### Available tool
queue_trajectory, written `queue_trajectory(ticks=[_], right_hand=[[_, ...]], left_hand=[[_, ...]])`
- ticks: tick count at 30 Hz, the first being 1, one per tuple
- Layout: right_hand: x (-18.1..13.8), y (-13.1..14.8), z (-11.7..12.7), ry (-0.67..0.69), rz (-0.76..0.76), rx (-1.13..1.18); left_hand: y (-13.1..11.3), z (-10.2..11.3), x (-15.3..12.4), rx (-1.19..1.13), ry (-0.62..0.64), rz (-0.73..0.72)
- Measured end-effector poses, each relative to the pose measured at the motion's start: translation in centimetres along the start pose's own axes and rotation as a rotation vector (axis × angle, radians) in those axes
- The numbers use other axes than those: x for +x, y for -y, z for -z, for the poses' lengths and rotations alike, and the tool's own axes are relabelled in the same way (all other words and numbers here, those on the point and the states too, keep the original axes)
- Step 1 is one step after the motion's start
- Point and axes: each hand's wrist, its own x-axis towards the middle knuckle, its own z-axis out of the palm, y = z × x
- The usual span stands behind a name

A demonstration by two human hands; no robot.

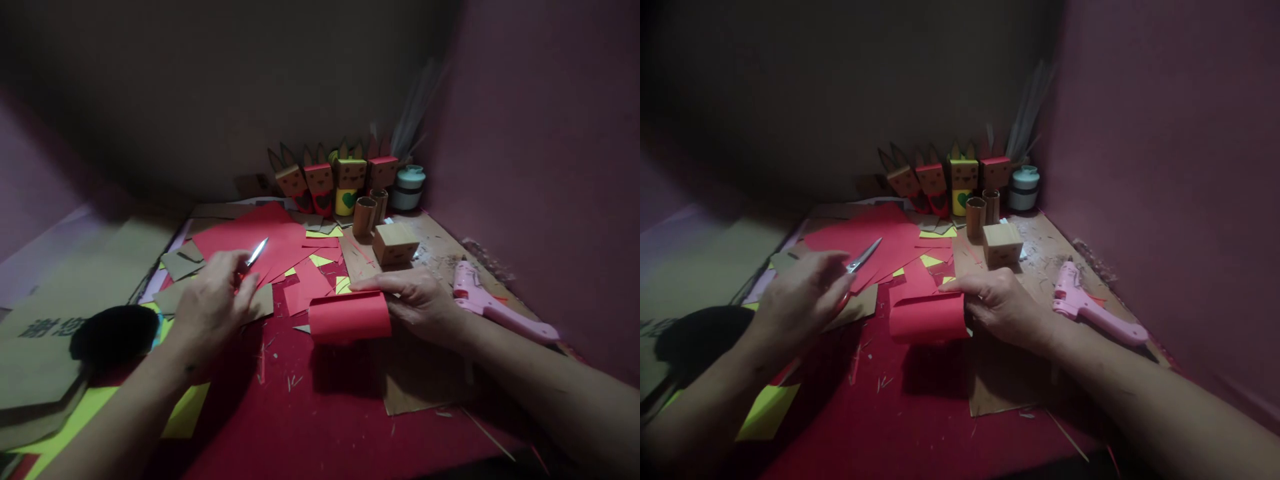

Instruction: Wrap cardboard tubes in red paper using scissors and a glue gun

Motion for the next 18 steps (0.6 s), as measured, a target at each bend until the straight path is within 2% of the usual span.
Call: queue_trajectory(ticks=[4, 6, 7, 9, 12, 18], right_hand=[[0.0, 0.2, 0.1, -0.030, 0.002, 0.050], [-0.1, 0.4, 0.1, -0.032, -0.007, 0.067], [-0.1, 0.5, 0.1, -0.032, -0.013, 0.073], [-0.2, 0.7, 0.1, -0.038, -0.013, 0.079], [-0.4, 0.9, 0.1, -0.057, 0.011, 0.066], [-0.5, 1.1, 0.0, -0.055, 0.042, 0.081]], left_hand=[[-2.2, -0.4, -1.5, -0.777, 0.485, 0.141], [-3.3, -0.5, -2.1, -0.972, 0.611, 0.188], [-3.7, -0.6, -2.3, -1.005, 0.622, 0.198], [-4.2, -0.9, -2.7, -1.018, 0.564, 0.188], [-4.6, -1.5, -3.4, -0.946, 0.402, 0.129], [-4.8, -2.2, -4.3, -0.602, 0.078, -0.233]])
